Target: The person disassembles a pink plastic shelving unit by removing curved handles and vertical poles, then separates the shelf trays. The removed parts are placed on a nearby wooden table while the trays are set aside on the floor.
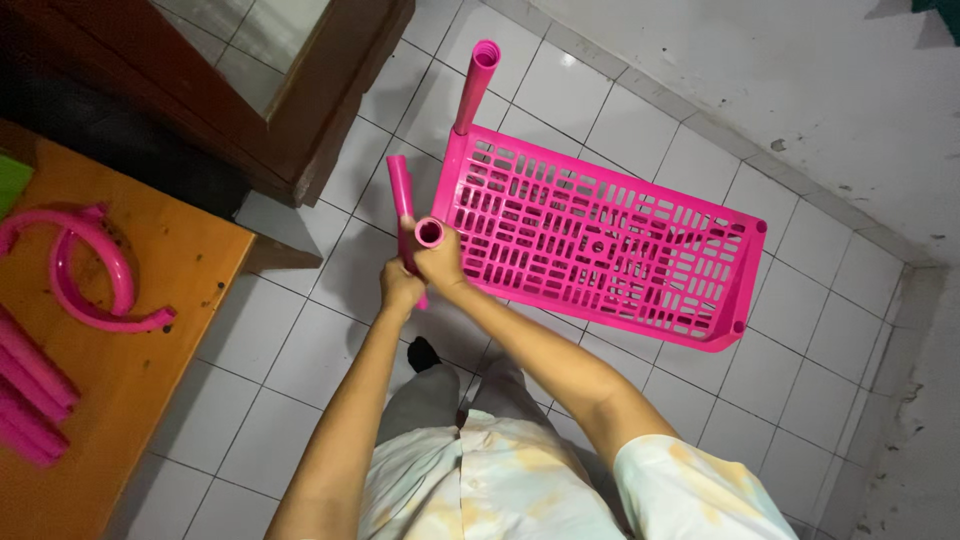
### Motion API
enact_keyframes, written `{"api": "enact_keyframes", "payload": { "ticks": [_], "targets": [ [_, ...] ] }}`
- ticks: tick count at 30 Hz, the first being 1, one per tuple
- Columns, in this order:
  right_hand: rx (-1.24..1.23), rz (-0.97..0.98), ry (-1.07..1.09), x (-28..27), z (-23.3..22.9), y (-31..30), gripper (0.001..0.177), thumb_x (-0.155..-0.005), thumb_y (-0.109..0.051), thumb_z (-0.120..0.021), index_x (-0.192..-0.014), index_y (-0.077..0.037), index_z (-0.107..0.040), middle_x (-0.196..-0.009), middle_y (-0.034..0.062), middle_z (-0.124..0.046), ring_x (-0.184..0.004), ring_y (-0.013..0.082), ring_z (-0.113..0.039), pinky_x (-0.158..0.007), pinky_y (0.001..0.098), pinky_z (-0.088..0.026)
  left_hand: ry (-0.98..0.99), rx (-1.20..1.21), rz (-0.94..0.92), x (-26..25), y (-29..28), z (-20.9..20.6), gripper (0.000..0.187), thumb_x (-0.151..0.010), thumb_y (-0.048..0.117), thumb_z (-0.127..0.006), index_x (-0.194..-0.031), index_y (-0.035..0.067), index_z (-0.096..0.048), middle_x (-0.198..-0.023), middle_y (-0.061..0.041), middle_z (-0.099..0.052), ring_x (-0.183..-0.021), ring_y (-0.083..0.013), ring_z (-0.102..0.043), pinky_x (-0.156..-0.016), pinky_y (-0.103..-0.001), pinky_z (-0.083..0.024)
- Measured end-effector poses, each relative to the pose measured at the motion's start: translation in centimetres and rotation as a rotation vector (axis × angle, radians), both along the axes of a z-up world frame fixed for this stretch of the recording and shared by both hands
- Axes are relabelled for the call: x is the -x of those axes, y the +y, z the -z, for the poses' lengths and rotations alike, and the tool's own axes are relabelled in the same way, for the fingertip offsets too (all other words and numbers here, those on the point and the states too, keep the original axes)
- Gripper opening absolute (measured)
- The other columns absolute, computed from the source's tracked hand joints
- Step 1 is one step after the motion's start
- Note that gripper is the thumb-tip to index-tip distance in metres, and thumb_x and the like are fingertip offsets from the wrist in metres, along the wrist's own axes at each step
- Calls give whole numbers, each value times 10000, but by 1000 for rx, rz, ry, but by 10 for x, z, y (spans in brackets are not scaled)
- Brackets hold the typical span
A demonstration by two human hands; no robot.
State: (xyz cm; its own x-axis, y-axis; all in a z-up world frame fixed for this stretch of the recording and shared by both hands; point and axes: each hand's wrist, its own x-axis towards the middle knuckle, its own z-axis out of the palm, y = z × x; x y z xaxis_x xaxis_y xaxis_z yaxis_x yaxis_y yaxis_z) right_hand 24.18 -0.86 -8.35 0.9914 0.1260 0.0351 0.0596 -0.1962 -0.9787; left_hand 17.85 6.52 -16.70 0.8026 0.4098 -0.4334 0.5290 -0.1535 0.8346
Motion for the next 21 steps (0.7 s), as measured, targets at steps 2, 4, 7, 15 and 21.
{"api": "enact_keyframes", "payload": {
  "ticks": [2,4,7,15,21],
  "targets": [
    [-45,-352,10,-14,-2,-19,384,-984,-243,-728,-700,-39,-570,-626,4,-586,-606,78,-502,-540,308,-448,-82,-110,87,-2,2,7,251,-758,184,-813,-949,34,-746,-841,-129,-769,-798,-227,-724,-728,-389,-554],
    [-66,-505,34,-22,-4,-28,327,-972,-209,-724,-725,-44,-589,-668,5,-635,-620,83,-567,-563,303,-489,-79,-35,58,-1,1,11,259,-753,215,-848,-908,33,-749,-821,-97,-772,-766,-192,-727,-715,-372,-559],
    [-255,-420,158,-27,-6,-27,232,-978,-162,-713,-801,-56,-607,-717,11,-633,-651,109,-620,-612,303,-527,-27,134,14,4,2,7,267,-735,239,-867,-915,78,-754,-784,-19,-751,-707,-149,-684,-663,-361,-549],
    [-529,-322,354,-34,-26,-31,343,-1068,-264,-545,-1367,-128,-449,-934,16,-555,-732,111,-540,-617,276,-453,-146,572,-139,27,51,-53,614,-853,352,-798,-1405,137,-636,-993,38,-654,-677,-84,-556,-583,-293,-544],
    [-118,-457,144,7,-54,-12,410,-1053,-138,-582,-1451,-58,-526,-1243,86,-543,-1064,194,-601,-939,311,-531,-488,914,-112,29,52,-86,584,-931,269,-790,-1390,17,-531,-1110,-5,-659,-866,-131,-632,-725,-301,-564]
  ]
}}
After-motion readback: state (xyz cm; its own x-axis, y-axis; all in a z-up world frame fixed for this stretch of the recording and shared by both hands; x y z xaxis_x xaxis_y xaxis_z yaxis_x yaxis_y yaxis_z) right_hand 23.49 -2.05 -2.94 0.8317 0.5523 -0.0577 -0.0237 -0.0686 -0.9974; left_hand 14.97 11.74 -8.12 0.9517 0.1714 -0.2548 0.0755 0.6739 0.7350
